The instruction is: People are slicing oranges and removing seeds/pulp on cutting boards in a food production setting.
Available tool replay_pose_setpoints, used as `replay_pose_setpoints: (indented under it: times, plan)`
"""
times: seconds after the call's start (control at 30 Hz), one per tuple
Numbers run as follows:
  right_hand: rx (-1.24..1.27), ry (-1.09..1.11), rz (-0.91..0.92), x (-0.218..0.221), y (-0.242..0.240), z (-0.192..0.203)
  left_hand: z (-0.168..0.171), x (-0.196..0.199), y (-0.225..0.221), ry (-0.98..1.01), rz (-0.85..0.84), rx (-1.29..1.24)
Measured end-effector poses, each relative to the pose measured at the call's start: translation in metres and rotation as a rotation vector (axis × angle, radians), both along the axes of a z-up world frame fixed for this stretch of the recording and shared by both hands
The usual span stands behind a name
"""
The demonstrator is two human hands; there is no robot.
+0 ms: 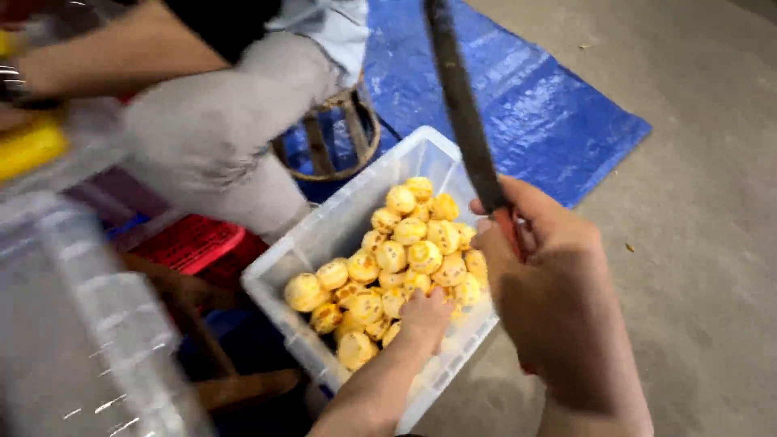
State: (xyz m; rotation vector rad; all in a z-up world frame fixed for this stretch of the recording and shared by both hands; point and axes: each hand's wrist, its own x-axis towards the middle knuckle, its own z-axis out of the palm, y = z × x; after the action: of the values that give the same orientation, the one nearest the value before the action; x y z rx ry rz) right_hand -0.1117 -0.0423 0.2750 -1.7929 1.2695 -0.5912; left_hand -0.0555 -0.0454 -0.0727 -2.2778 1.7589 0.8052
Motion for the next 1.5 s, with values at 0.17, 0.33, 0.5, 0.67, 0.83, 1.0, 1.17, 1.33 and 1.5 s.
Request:
replay_pose_setpoints:
  times: [0.17,0.33,0.5,0.67,0.83,1.0,1.17,1.33,1.5]
  plan:
    - [0.016,-0.18,0.055,0.01,0.025,0.02,0.115,0.029,0.028,0.167,0.164,-0.044]
    - [0.147,-0.422,0.267,0.009,0.06,0.039,0.269,0.055,0.117,0.336,0.295,-0.209]
    - [-0.009,-0.528,0.454,0.023,0.113,0.045,0.374,0.06,0.274,0.399,0.408,-0.854]
    - [0.166,-0.291,0.62,0.051,0.19,0.007,0.352,0.102,0.44,0.351,0.923,-1.195]
    - [-0.002,0.043,1.031,0.07,0.28,-0.035,0.325,0.124,0.516,0.256,1.348,-1.269]
    - [0.184,0.405,0.891,0.077,0.327,-0.02,0.33,0.128,0.521,0.293,1.38,-0.941]
    - [0.249,0.435,0.836,0.074,0.348,-0.022,0.318,0.132,0.538,0.326,1.33,-1.051]
    - [0.351,0.365,0.7,0.068,0.373,-0.029,0.317,0.131,0.544,0.448,1.233,-1.149]
    - [0.347,0.411,0.725,0.07,0.375,-0.043,0.32,0.132,0.548,0.497,1.368,-1.066]
